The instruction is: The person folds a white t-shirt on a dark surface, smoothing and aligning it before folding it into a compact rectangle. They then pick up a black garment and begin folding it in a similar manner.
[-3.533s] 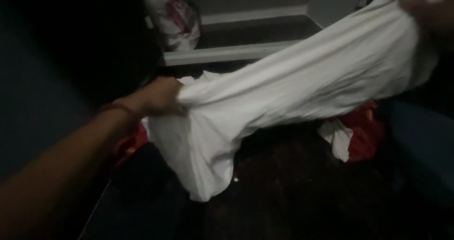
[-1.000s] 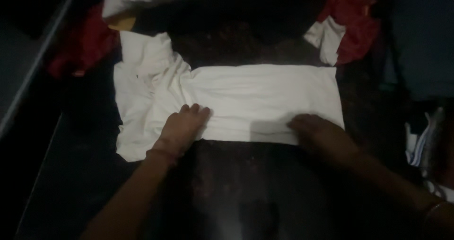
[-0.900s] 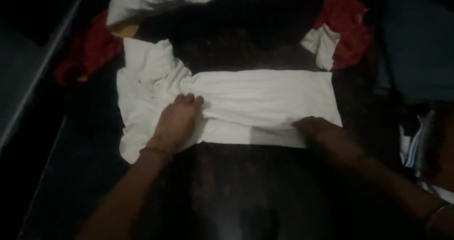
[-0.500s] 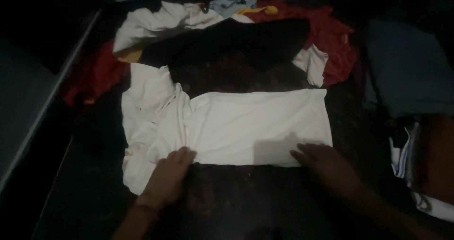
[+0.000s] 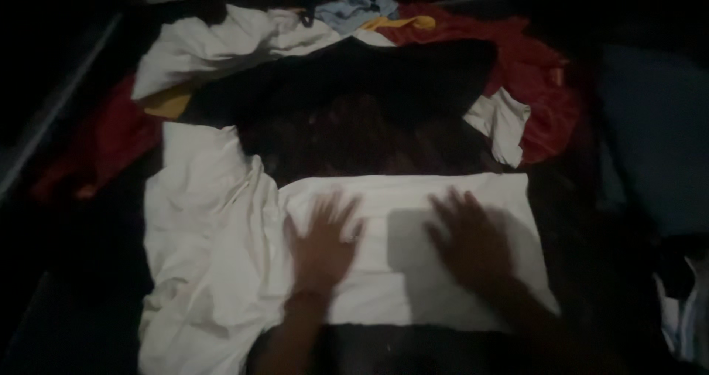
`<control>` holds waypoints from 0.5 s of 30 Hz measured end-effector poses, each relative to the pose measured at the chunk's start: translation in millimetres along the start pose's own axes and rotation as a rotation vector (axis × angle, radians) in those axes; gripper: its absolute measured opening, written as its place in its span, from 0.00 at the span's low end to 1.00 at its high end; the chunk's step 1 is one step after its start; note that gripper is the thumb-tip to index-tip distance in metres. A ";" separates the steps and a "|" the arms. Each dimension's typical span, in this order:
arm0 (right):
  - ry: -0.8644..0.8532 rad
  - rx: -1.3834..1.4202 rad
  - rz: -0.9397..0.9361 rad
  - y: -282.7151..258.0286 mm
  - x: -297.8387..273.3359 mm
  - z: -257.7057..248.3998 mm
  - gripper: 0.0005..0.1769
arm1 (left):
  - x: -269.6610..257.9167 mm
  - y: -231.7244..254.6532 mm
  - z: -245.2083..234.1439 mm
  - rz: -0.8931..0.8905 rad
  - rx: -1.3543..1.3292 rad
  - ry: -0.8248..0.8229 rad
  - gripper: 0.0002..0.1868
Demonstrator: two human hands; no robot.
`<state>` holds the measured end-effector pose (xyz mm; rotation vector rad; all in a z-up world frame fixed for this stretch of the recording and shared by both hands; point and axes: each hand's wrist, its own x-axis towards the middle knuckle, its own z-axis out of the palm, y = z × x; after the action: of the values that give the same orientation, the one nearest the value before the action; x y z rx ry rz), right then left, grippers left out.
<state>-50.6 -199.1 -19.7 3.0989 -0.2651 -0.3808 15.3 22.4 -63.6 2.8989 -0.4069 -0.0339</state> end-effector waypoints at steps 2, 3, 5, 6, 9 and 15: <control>-0.073 0.118 0.206 38.2 9.2 -3.0 0.37 | -1.3 -48.3 -3.9 0.066 0.000 0.314 0.29; -0.073 0.186 0.296 50.6 8.9 -1.7 0.37 | -7.2 -63.6 -5.4 0.048 -0.005 0.292 0.29; -0.041 0.140 0.338 59.9 17.4 -3.5 0.38 | 4.5 -78.1 -16.5 0.020 -0.004 0.284 0.29; -0.028 0.116 0.356 58.2 18.6 -3.0 0.38 | 5.4 -74.3 -18.7 -0.063 0.125 0.225 0.30; -0.050 -0.187 0.267 24.2 23.5 7.2 0.41 | 22.4 -21.1 -2.7 -0.099 0.122 0.239 0.31; 0.433 0.144 -0.313 -29.8 47.1 30.3 0.30 | 34.6 36.1 22.1 0.252 -0.038 0.116 0.35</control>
<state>-8.0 -177.3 -61.3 3.2527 0.2082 0.3281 37.7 -25.6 -77.3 2.7726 -0.7361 0.1630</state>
